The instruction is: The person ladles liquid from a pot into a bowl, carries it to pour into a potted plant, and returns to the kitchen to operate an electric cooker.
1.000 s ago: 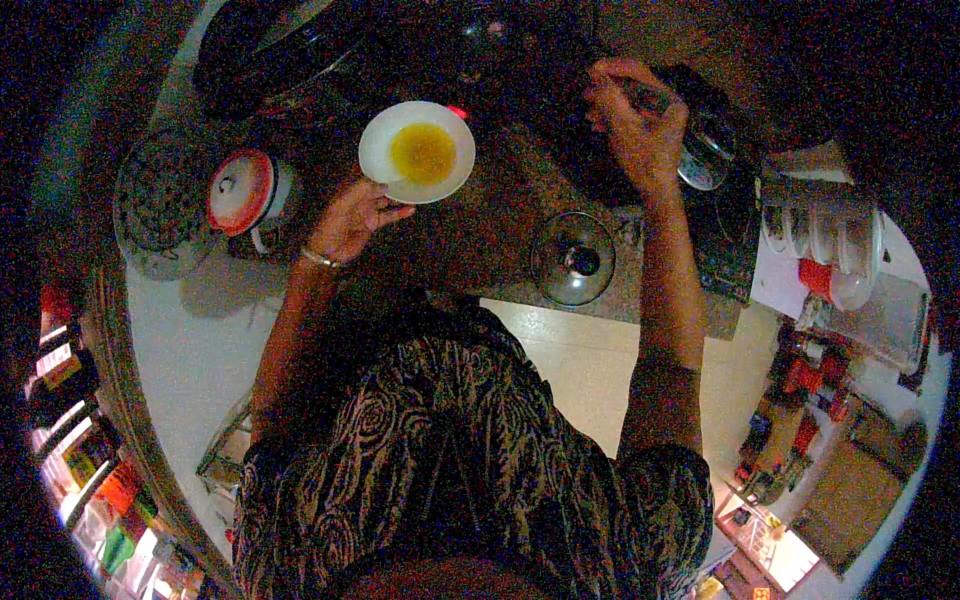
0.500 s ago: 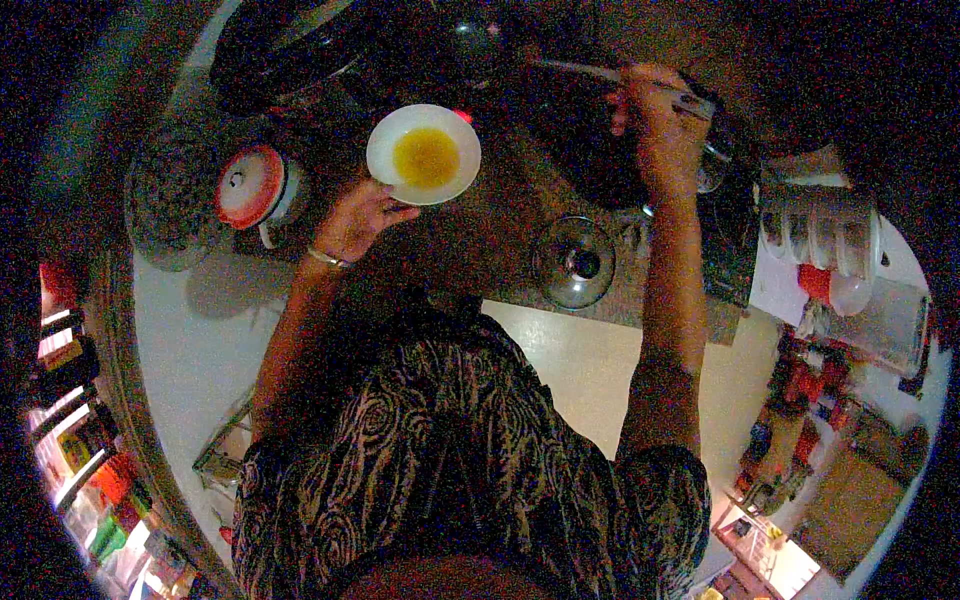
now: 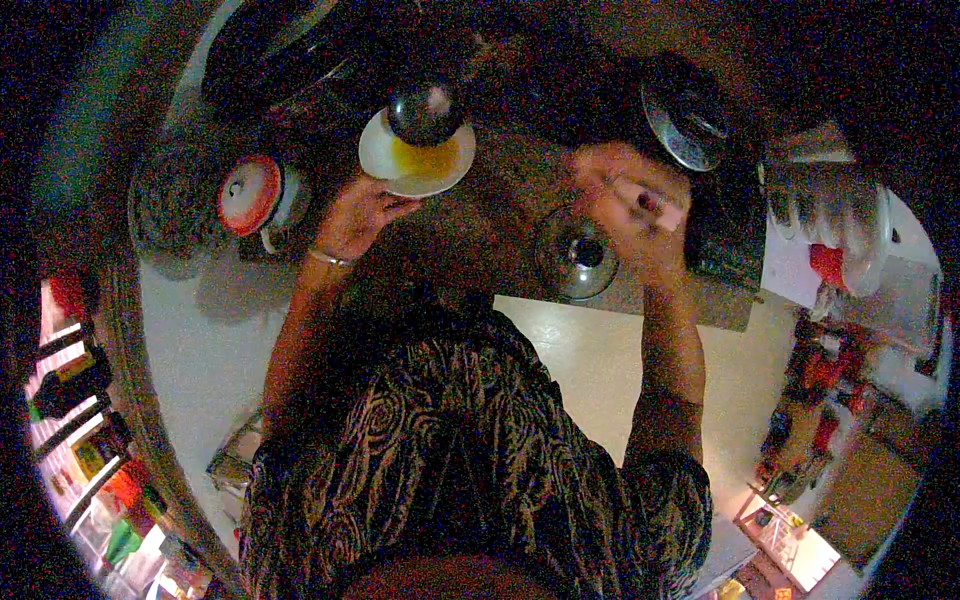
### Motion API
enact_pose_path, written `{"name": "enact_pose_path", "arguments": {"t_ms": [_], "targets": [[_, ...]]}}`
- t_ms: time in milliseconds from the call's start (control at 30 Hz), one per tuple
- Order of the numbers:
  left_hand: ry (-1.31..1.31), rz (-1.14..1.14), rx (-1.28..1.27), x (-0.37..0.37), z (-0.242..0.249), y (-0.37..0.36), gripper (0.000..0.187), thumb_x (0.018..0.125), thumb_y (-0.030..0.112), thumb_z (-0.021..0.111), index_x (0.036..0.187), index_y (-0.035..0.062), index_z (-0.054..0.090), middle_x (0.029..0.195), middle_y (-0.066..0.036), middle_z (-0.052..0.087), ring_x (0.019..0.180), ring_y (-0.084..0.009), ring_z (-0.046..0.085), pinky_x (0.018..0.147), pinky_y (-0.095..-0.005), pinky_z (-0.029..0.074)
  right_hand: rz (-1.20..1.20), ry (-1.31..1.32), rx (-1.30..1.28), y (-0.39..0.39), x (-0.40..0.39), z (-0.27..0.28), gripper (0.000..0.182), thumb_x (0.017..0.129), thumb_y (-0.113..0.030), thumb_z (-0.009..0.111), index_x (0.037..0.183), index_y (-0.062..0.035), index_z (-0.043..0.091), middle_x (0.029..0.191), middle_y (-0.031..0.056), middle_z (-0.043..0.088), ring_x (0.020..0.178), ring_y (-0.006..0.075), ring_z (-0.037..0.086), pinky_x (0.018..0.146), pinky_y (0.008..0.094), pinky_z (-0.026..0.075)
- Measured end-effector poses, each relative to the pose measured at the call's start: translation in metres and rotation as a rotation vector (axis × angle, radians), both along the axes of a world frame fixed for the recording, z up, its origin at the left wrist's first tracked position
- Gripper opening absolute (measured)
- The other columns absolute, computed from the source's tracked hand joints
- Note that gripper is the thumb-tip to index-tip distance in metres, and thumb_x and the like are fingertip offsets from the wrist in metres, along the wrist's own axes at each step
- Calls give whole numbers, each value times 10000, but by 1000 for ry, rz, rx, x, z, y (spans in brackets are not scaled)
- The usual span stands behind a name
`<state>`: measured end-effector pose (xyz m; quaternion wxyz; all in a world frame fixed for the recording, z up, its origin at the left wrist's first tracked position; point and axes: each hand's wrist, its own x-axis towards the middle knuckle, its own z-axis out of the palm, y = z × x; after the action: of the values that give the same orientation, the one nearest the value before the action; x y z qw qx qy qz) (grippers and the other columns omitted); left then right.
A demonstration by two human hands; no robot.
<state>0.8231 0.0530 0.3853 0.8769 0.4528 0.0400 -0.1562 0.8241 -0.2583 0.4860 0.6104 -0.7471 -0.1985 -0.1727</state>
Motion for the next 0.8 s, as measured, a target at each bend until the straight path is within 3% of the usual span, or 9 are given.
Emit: {"name": "enact_pose_path", "arguments": {"t_ms": [67, 233, 333, 400, 433, 500, 533, 600, 800], "targets": [[-2, 1, 6, 2, 0, -6, 502, 806, 185, 559, 1263, 110, 367, 1129, -78, 546, 946, -222, 577, 857, -416, 472, 125, -325, -285, -11, 2, -10, 102, 760, -26, 584, 837, 5, 643, 674, 98, 609, 590, 185, 596, 539, 279, 470], [-10, 39, -38, 9, -11, -12, 519, 817, 170, 552, 1288, 104, 346, 1155, -81, 537, 991, -248, 568, 871, -432, 464, 245, -244, -426, -9, -10, 3, 164, 724, -6, 574, 866, 3, 656, 708, 124, 613, 583, 184, 590, 533, 272, 458], [-6, 9, -25, 14, -20, -13, 531, 814, 162, 554, 1297, 110, 340, 1174, -77, 527, 1025, -261, 556, 872, -445, 459, 226, -231, -382, -14, -7, -14, 153, 730, -13, 580, 866, 8, 649, 734, 124, 620, 586, 179, 587, 555, 278, 466], [0, 30, -26, 13, -19, -17, 520, 812, 158, 557, 1286, 108, 352, 1176, -77, 526, 1027, -260, 555, 872, -446, 458, 146, -182, -89, -19, 0, -31, 129, 770, -37, 568, 870, 2, 638, 770, 122, 629, 593, 171, 582, 562, 286, 468], [7, 52, -29, 11, -17, -18, 508, 809, 154, 561, 1275, 107, 364, 1179, -77, 525, 1030, -259, 554, 871, -447, 458, 145, -183, -89, -24, 3, -36, 129, 770, -37, 568, 870, 2, 638, 770, 122, 629, 593, 171, 582, 562, 286, 468], [11, 53, -26, 9, -12, -21, 495, 807, 151, 562, 1263, 105, 376, 1175, -75, 527, 1023, -256, 557, 868, -444, 460, -112, 49, -7, -32, 10, -38, 127, 820, -80, 555, 893, 1, 620, 781, 119, 630, 590, 165, 569, 554, 297, 468], [16, 56, -25, 7, -10, -23, 481, 805, 147, 564, 1251, 104, 388, 1171, -74, 530, 1017, -254, 559, 865, -442, 463, -113, 48, -6, -33, 14, -34, 127, 820, -80, 555, 893, 1, 620, 781, 119, 630, 590, 165, 569, 554, 297, 468], [11, 55, -27, 4, -8, -25, 476, 802, 149, 567, 1244, 103, 394, 1167, -74, 532, 1010, -250, 563, 864, -440, 464, -133, 249, 303, -33, 23, -21, 163, 846, -128, 561, 936, 1, 603, 770, 126, 626, 574, 159, 555, 531, 295, 465], [15, 30, -24, -1, -1, -27, 480, 794, 159, 573, 1237, 103, 399, 1138, -74, 547, 977, -240, 576, 855, -433, 469, -222, 171, 284, -38, 50, -21, 196, 863, -172, 577, 952, 0, 604, 779, 126, 630, 594, 135, 560, 543, 266, 478]]}}
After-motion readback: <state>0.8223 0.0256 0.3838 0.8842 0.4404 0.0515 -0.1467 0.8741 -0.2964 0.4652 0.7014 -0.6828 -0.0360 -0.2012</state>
